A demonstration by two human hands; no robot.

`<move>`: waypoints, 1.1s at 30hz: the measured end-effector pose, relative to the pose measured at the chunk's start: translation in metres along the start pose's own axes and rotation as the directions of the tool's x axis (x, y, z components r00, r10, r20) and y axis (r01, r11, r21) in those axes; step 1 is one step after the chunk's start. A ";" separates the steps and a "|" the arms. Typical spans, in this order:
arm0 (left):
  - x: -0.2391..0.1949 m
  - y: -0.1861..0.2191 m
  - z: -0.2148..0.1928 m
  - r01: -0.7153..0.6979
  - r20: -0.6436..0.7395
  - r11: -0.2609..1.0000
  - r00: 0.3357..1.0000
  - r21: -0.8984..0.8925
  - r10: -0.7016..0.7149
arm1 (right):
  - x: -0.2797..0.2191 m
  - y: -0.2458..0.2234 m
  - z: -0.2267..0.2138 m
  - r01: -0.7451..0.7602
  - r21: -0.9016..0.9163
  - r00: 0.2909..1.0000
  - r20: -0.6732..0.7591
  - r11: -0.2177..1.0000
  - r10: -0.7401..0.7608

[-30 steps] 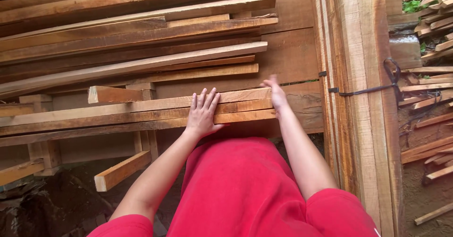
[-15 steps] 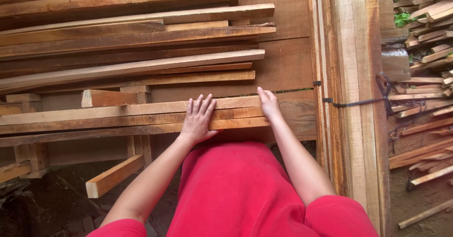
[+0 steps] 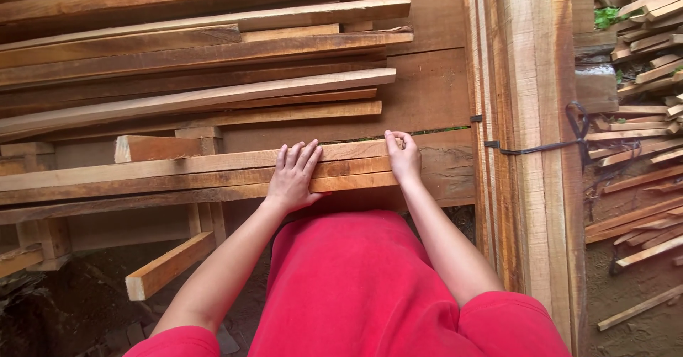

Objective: The person arranges several wooden planks on a wooden rack, aligning them carefully. They then use a black strap to tie the stack of planks together, securing them in place.

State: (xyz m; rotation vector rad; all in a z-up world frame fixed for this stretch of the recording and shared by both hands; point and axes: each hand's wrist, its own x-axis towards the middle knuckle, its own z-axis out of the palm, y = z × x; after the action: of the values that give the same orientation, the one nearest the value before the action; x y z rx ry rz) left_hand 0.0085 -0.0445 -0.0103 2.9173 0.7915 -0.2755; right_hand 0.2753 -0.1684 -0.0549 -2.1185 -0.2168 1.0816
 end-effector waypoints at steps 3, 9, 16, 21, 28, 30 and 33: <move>-0.002 -0.002 0.004 0.014 0.008 0.999 1.000 -0.036 -0.014 | 0.021 0.028 0.010 0.018 0.130 0.998 0.063 0.991 -0.027; 0.002 -0.004 0.003 0.012 -0.012 0.998 1.000 -0.064 -0.013 | 0.011 0.011 -0.005 -0.174 0.383 0.968 0.236 0.907 0.086; -0.001 -0.007 0.003 -0.004 -0.043 0.998 0.999 -0.060 0.001 | 0.018 0.018 -0.007 -0.159 0.406 0.971 0.231 0.900 0.067; 0.002 -0.006 0.001 -0.016 -0.058 0.999 0.998 -0.029 0.014 | 0.008 -0.008 -0.023 -0.118 0.390 0.940 0.340 0.913 -0.024; 0.006 -0.004 -0.011 -0.015 -0.031 1.000 0.999 0.010 0.015 | 0.045 0.027 0.011 0.045 0.179 0.973 0.217 0.983 -0.084; 0.002 0.000 -0.010 -0.013 0.029 1.000 1.000 0.017 0.012 | 0.054 0.048 0.014 0.075 0.073 0.969 0.231 0.995 -0.090; -0.004 0.002 -0.020 -0.027 0.075 1.000 0.997 -0.007 0.027 | 0.043 0.055 0.013 0.063 0.102 0.953 0.289 0.993 -0.090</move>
State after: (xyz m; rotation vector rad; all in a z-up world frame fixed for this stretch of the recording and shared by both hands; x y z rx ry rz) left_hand 0.0091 -0.0450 0.0097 2.8908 0.7405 -0.3770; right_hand 0.2831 -0.1809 -0.1244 -1.8468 -0.3803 1.3321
